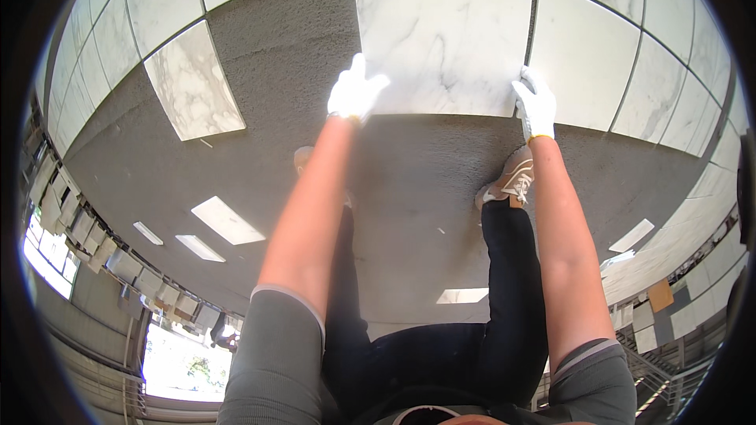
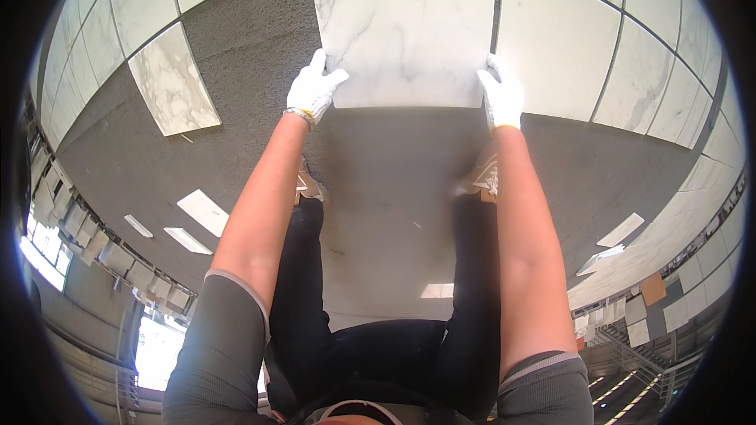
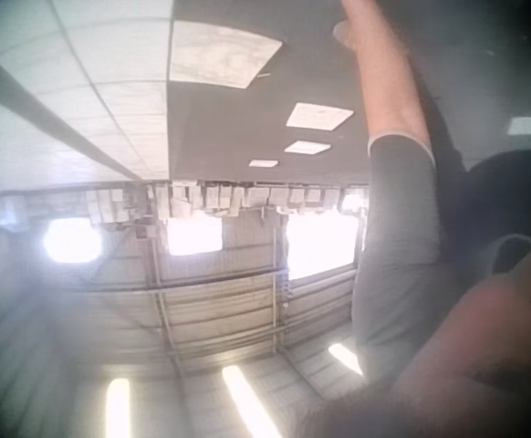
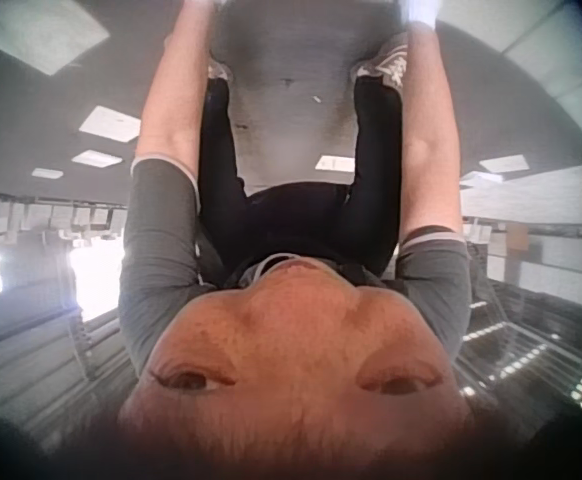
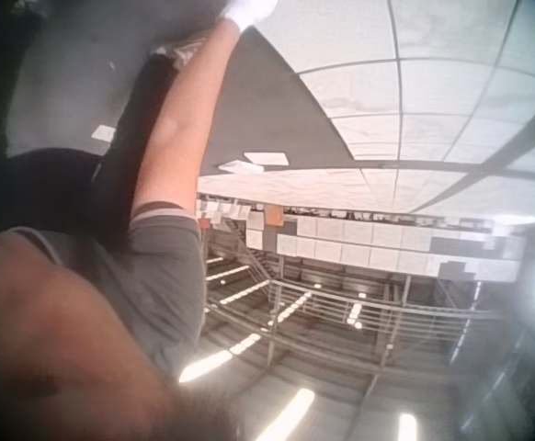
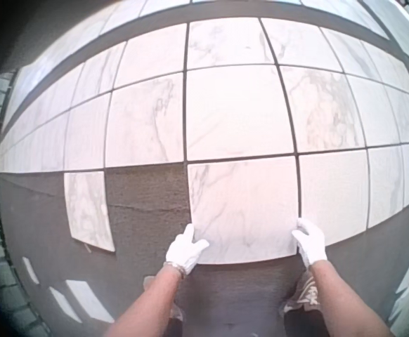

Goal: The person repeatedly picks up square tiles from the floor and places them into a grid pattern on the floor. They adjust the position of each tile to align with adjacent tiles. Another person is also seen placing tiles nearby.

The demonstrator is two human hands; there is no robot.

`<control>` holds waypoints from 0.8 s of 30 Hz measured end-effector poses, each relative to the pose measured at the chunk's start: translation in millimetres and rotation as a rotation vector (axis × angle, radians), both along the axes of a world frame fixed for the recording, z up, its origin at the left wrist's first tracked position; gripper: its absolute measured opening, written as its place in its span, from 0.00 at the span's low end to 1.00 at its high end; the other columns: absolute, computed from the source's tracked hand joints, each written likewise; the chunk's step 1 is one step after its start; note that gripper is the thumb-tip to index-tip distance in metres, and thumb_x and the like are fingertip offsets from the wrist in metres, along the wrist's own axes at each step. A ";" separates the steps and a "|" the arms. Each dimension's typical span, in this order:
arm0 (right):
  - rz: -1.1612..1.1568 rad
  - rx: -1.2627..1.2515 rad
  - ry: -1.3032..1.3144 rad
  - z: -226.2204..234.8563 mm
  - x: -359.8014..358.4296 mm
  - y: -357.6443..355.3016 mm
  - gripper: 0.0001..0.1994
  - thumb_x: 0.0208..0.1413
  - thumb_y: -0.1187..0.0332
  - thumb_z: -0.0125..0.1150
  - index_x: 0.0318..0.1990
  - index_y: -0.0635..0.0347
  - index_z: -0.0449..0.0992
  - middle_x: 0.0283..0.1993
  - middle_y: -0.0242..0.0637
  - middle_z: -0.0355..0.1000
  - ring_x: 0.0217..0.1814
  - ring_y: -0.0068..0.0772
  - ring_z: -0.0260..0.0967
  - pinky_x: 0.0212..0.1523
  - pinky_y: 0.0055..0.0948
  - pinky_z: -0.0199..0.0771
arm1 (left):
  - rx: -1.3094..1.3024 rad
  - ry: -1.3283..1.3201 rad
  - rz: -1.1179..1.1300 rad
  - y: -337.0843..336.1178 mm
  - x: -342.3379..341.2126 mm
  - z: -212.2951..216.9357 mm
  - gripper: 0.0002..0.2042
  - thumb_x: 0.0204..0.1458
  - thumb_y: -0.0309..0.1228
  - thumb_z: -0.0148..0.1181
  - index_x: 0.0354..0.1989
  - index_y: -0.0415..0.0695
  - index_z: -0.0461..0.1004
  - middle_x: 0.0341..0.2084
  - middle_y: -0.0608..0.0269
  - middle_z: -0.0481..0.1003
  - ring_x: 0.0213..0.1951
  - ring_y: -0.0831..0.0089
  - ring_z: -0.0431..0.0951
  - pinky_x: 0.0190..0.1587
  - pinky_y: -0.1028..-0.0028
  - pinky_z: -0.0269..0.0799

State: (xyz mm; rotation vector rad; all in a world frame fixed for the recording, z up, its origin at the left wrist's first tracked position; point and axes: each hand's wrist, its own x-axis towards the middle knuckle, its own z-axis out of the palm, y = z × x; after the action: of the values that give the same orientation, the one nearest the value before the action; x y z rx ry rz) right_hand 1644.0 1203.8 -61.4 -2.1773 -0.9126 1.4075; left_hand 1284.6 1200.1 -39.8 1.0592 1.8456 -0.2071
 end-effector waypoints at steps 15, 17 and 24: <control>0.180 -0.076 0.011 150.0 20.1 -99.1 0.18 0.58 0.68 0.66 0.54 0.64 0.78 0.45 0.36 0.78 0.38 0.23 0.74 0.36 0.25 0.74 | -0.089 -0.295 0.779 -178.4 -66.6 78.3 0.28 0.60 0.33 0.61 0.69 0.44 0.62 0.42 0.64 0.74 0.38 0.78 0.74 0.37 0.79 0.71; 0.178 -0.289 0.049 213.0 17.1 -129.1 0.17 0.58 0.67 0.65 0.54 0.63 0.78 0.42 0.35 0.78 0.35 0.23 0.73 0.33 0.24 0.74 | -0.050 -0.308 1.002 -249.1 -107.8 141.8 0.28 0.60 0.32 0.60 0.69 0.46 0.62 0.35 0.68 0.72 0.32 0.78 0.72 0.33 0.78 0.70; -0.121 -0.561 0.325 371.2 -52.4 -131.3 0.16 0.59 0.66 0.64 0.54 0.59 0.78 0.41 0.34 0.78 0.35 0.27 0.76 0.33 0.25 0.75 | -0.302 0.095 1.110 -417.9 -211.9 376.0 0.26 0.60 0.30 0.57 0.68 0.53 0.66 0.37 0.71 0.76 0.26 0.80 0.70 0.28 0.74 0.71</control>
State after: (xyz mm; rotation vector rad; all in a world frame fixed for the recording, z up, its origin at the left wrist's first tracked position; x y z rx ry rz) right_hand 1591.6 1072.6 309.9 -2.2135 -0.2812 2.0595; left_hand 1072.7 782.2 336.2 -0.2586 2.1306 0.1310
